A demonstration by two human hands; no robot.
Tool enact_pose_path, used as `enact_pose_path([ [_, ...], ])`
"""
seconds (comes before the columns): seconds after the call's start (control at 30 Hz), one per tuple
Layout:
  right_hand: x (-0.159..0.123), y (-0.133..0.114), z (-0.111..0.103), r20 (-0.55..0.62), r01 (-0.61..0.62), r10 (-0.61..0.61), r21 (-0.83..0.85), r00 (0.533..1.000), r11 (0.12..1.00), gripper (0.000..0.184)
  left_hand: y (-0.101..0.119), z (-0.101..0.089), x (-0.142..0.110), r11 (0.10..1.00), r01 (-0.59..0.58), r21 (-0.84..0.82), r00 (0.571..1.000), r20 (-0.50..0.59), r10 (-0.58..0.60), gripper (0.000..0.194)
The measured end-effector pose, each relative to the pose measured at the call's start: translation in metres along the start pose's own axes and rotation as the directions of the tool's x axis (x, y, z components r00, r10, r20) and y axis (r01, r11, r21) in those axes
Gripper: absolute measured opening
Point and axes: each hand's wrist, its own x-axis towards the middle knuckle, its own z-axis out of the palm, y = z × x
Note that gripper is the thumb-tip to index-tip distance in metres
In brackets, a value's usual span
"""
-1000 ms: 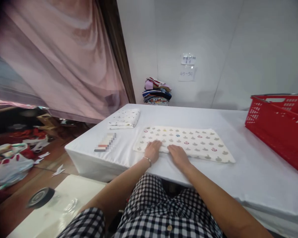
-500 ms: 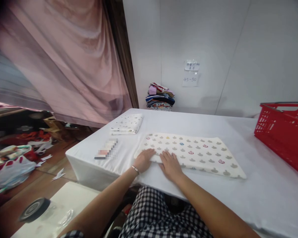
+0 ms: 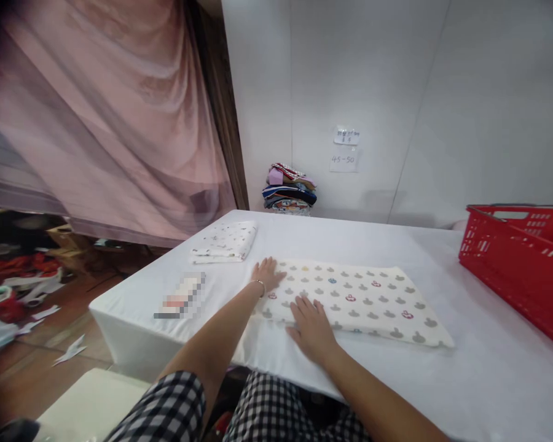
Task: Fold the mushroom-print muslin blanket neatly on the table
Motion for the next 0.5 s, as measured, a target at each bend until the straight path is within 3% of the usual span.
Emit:
enact_pose_path([
  [0.17,-0.002,-0.001,-0.002,0.030,-0.010,0.009,0.057,1.000,0.998,0.057,-0.008,0.005,0.006,0.999,0.037,-0.009,0.998,0.041,-0.037,0.078],
  [0.3,-0.005,0.007,-0.028,0.093,0.003,-0.019,0.170,0.996,0.985,0.058,-0.008,0.005,0.007,0.999,0.039,0.013,0.998,0.048,-0.040,0.079],
  [0.4,-0.008,0.038,-0.058,0.055,-0.086,0.077,0.173,0.995,0.981,0.057,-0.010,0.006,0.012,0.999,0.032,0.032,0.999,0.031,-0.033,0.080],
  [0.5,-0.019,0.094,-0.086,0.039,-0.320,0.318,0.070,0.947,0.945,0.054,-0.011,0.006,0.016,0.998,0.025,0.051,1.000,0.016,-0.026,0.080],
])
